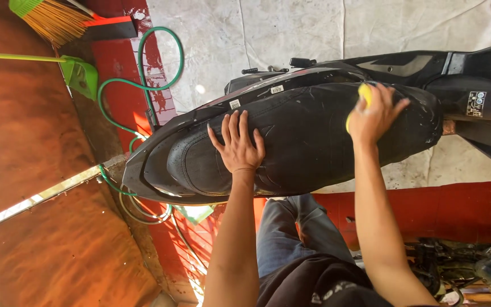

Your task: The person scrubs the black seat of a motorcycle with a yellow sponge and soapy water. They use their left hand to hold the seat steady while scrubbing with their right hand.

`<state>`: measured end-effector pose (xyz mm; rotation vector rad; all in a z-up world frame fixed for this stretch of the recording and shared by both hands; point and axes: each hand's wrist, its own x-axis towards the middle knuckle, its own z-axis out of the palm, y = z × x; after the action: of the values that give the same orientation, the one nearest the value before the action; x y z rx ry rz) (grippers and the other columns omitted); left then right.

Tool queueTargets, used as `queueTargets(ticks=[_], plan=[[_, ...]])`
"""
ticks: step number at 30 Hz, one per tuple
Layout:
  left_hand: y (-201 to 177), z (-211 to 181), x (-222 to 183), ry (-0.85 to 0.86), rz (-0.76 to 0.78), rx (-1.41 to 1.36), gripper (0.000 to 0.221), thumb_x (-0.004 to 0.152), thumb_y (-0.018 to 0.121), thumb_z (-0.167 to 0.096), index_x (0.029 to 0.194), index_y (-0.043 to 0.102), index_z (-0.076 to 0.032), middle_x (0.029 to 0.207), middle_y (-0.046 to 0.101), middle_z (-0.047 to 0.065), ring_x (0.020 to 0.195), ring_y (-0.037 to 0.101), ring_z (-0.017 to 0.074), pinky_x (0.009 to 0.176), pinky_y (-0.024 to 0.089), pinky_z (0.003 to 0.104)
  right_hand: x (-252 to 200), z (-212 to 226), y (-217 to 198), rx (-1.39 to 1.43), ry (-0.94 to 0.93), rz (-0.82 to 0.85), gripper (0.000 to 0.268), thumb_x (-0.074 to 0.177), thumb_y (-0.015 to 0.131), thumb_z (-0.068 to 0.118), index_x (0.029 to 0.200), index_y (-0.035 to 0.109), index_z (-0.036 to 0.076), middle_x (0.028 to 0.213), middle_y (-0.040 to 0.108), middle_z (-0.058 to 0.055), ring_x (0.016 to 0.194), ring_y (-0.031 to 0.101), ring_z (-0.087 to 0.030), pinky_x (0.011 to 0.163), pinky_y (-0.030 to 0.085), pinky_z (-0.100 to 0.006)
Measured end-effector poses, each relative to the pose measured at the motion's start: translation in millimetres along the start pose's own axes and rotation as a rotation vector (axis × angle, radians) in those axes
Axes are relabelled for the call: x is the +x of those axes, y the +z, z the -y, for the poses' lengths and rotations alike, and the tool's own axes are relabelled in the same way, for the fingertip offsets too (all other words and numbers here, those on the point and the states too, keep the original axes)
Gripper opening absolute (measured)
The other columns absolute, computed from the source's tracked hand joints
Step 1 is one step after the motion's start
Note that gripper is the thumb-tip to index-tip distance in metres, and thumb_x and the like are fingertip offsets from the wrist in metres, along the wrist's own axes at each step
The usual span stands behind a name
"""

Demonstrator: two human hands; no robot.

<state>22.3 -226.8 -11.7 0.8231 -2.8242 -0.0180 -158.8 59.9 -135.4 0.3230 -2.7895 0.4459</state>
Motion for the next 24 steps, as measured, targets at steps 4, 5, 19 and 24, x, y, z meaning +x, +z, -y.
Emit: queueTargets(ticks=[4,5,19,24], plan=[[-1,2,-1,0.012,0.003,-0.006,0.054,0.092,0.043,-0.045,0.143,0.053,-0.028,0.142,0.054,-0.002,0.141,0.045,0.0195,0.123,0.014,0.061,43,75,21,0.035,0.151,0.491,0.03,0.083,0.072,0.033,0.113,0.071,0.037,0.102,0.069,0.005,0.098,0.072,-0.033,0.088,0.056,-0.054],[-1,2,-2,0.012,0.004,-0.002,0.055,0.092,0.044,-0.045,0.143,0.053,-0.028,0.143,0.053,-0.002,0.141,0.045,0.0195,0.123,0.014,0.061,48,108,11,0.099,0.103,0.606,0.024,0.085,0.069,0.036,0.108,0.071,0.041,0.101,0.068,0.007,0.098,0.073,-0.031,0.087,0.057,-0.052],[-10,0,4,0.013,0.038,0.018,0.054,0.094,0.044,-0.046,0.144,0.053,-0.027,0.144,0.053,-0.002,0.142,0.044,0.0206,0.122,0.014,0.06,-42,-25,-112,0.302,-0.305,0.195,0.035,0.101,0.066,0.003,0.135,0.07,0.01,0.157,0.049,-0.023,0.155,0.03,-0.04,0.124,0.008,-0.058],[-11,-1,6,0.027,0.002,0.015,0.054,0.093,0.043,-0.045,0.142,0.054,-0.027,0.141,0.054,-0.002,0.141,0.046,0.0195,0.122,0.015,0.059,-5,-57,-31,-0.075,0.085,-0.021,0.037,0.084,0.083,0.009,0.119,0.076,0.02,0.125,0.073,-0.003,0.129,0.062,-0.03,0.11,0.009,-0.067]])
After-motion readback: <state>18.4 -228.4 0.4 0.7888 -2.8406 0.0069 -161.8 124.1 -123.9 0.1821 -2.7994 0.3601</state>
